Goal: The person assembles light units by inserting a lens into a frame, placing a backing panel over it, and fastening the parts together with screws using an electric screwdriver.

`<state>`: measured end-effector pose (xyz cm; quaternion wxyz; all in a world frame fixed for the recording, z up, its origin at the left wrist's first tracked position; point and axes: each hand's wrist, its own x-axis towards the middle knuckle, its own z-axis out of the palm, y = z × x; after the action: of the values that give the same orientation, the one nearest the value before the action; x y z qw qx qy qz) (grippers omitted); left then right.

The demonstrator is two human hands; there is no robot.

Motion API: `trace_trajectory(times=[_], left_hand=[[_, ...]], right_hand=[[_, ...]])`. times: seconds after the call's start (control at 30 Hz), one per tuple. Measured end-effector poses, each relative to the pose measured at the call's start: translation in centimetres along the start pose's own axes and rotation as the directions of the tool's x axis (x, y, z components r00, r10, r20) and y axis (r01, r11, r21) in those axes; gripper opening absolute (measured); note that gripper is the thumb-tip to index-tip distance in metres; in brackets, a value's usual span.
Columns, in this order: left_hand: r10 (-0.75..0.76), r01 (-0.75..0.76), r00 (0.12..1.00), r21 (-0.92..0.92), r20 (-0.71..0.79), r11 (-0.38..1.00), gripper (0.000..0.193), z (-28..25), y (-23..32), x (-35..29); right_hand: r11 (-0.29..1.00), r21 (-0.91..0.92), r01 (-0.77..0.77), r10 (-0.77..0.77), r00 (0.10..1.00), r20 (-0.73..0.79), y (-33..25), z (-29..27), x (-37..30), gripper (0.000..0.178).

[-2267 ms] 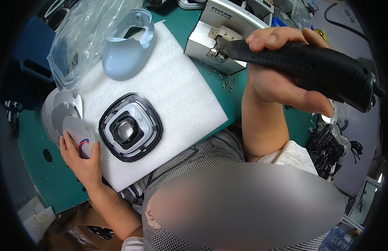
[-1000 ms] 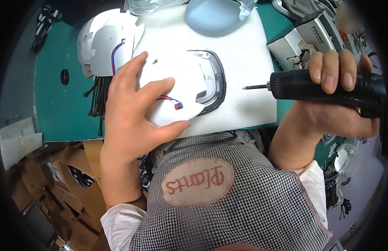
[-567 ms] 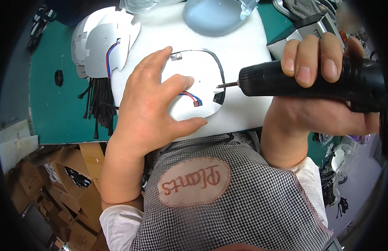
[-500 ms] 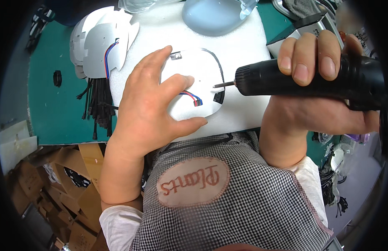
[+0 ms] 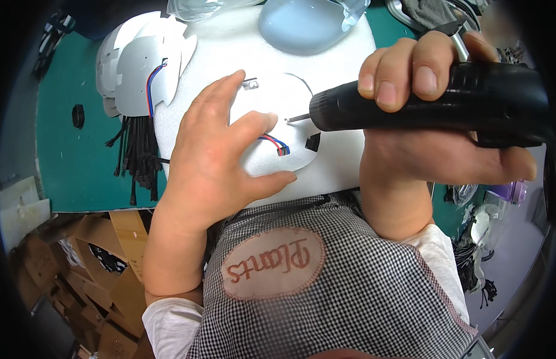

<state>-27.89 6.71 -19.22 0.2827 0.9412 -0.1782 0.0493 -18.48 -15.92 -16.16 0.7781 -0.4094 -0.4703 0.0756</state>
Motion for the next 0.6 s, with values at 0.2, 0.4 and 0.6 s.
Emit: trace_trajectory(times=[0.2,0.4,0.6], left_hand=[[0.003,-0.003,1.0,-0.002,0.0,1.0,0.059,-0.1,-0.2,0.0],[0.022,-0.022,1.0,0.0,-0.02,1.0,0.053,-0.1,-0.3,-0.2],[0.006,-0.007,1.0,-0.024,-0.031,1.0,0.054,0.1,-0.1,-0.3]], right_hand=[[0.995,-0.017,0.099,-0.1,0.992,-0.077,2.2,1.3,-0.5,0.108],[0.996,-0.056,0.065,-0.065,0.998,0.013,1.9,2.6,1.6,0.109],[0.997,-0.08,0.007,-0.012,0.998,-0.055,2.1,2.9,0.8,0.105]])
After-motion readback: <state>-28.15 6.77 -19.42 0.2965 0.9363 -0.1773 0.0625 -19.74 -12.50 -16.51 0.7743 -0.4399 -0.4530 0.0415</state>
